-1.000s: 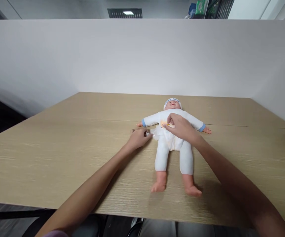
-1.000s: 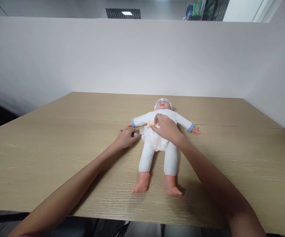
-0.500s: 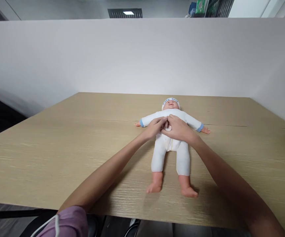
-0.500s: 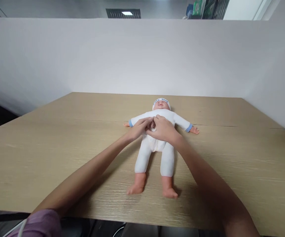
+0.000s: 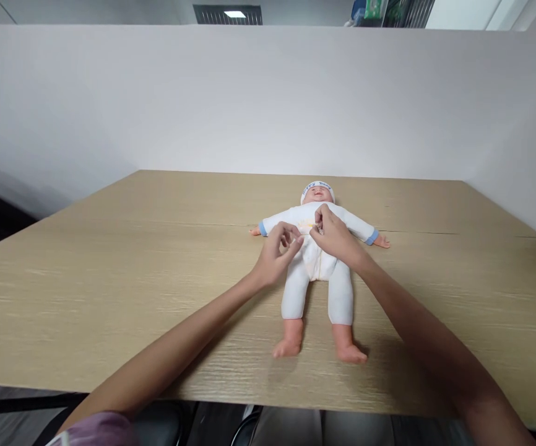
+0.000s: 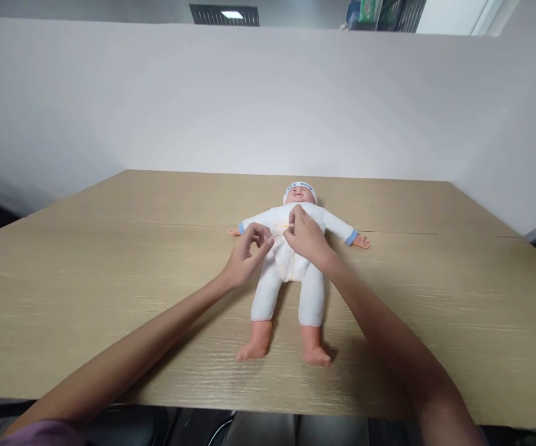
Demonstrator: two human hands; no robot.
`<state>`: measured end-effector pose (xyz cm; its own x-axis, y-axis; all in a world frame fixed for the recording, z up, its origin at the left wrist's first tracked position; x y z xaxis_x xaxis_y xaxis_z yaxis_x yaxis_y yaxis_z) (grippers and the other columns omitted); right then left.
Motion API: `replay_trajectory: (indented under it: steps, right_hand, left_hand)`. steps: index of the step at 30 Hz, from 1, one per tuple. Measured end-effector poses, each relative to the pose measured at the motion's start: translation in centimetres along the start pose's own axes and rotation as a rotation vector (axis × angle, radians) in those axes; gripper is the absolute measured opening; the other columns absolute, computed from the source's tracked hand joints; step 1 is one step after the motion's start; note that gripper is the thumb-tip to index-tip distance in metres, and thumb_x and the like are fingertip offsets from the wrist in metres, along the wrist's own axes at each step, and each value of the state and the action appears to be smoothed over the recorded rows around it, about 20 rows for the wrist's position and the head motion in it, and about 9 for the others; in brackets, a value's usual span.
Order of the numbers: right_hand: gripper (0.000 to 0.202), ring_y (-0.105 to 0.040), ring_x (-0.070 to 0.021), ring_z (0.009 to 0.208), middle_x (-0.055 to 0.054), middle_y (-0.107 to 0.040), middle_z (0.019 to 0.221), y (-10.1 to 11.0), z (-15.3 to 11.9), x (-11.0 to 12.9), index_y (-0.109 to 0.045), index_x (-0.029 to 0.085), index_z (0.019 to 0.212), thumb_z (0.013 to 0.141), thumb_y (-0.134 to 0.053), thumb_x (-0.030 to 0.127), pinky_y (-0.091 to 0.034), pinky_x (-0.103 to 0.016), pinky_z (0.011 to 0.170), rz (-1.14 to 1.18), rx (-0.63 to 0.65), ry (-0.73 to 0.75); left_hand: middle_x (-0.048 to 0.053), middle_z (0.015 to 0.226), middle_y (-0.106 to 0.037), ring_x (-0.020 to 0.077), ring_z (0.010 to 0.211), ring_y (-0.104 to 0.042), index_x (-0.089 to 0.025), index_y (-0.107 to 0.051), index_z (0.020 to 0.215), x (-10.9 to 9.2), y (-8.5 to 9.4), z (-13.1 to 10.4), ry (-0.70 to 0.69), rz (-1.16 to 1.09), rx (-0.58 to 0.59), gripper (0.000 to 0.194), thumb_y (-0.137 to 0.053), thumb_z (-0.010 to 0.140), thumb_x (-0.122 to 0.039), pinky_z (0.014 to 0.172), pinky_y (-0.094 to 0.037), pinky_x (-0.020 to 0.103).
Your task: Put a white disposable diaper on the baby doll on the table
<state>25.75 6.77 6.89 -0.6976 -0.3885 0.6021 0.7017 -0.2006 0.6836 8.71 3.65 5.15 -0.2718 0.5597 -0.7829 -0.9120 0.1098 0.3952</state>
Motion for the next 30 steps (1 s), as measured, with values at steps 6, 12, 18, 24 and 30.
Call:
replay_trajectory:
  steps: [6, 12, 18, 24, 30]
  right_hand:
    - [0.021, -0.063, -0.0253, 0.098, -0.006, -0.065, 0.102, 2.7, -6.6, 5.3, -0.051, 0.026, 0.099, 0.088, -0.051, 0.009, -0.051, -0.040, 0.092, 0.099, -0.086, 0.239]
    - [0.002, -0.066, -0.0178, 0.077, -0.002, -0.071, 0.097, 1.3, -14.6, 3.5, -0.059, 0.025, 0.102, 0.101, -0.058, 0.024, -0.050, -0.033, 0.072, 0.035, 0.318, 0.067]
    - [0.014, -0.066, -0.0191, 0.073, 0.000, -0.071, 0.083, 1.4, -12.9, -0.2, -0.061, 0.023, 0.095, 0.105, -0.062, 0.033, -0.042, -0.032, 0.067, -0.118, 0.177, -0.124]
    - [0.009, -0.068, -0.0208, 0.078, -0.004, -0.071, 0.098, 0.0, -14.1, 0.5, -0.066, 0.023, 0.100, 0.105, -0.061, 0.029, -0.042, -0.032, 0.065, -0.290, 0.082, -0.012]
    - [0.017, -0.073, -0.0238, 0.088, -0.009, -0.071, 0.118, -0.1, -14.8, 0.7, -0.068, 0.022, 0.115, 0.107, -0.057, 0.033, -0.050, -0.034, 0.068, -0.298, 0.038, -0.008]
  left_hand:
    - [0.006, 0.099, -0.075, 0.0275, 0.099, -0.058, -0.025, -0.070, 0.099, -3.8, -0.7, -5.6, -0.195, 0.330, 0.476, 0.033, -0.046, 0.113, -0.042, 0.093, -0.044, 0.043]
    - [0.005, 0.093, -0.071, 0.0255, 0.098, -0.060, -0.023, -0.065, 0.096, -2.5, -0.4, -6.4, -0.114, 0.332, 0.525, 0.030, -0.050, 0.112, -0.043, 0.094, -0.045, 0.039]
    - [0.001, 0.081, -0.061, 0.0231, 0.077, -0.055, -0.022, -0.060, 0.091, -1.0, -2.1, -4.0, 0.034, 0.560, 0.396, 0.039, -0.066, 0.102, -0.059, 0.085, -0.041, 0.039]
    - [0.001, 0.075, -0.061, 0.0229, 0.083, -0.058, -0.021, -0.058, 0.078, -0.4, -2.7, -4.5, 0.016, 0.489, 0.354, 0.035, -0.066, 0.104, -0.043, 0.083, -0.040, 0.036]
    - [0.010, 0.124, -0.069, 0.0265, 0.114, -0.063, -0.021, -0.069, 0.099, -0.9, -1.9, -5.0, -0.119, 0.385, 0.280, 0.018, -0.061, 0.107, -0.035, 0.099, -0.045, 0.040]
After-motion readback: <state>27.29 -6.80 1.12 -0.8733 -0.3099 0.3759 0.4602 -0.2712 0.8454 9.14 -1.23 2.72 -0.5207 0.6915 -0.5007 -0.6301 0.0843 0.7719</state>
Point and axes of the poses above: each hand's wrist, its own z-axis towards the middle knuckle, its own y-axis out of the back of the hand, x = y × z, the point moved 6 cm from there along z, towards the middle knuckle
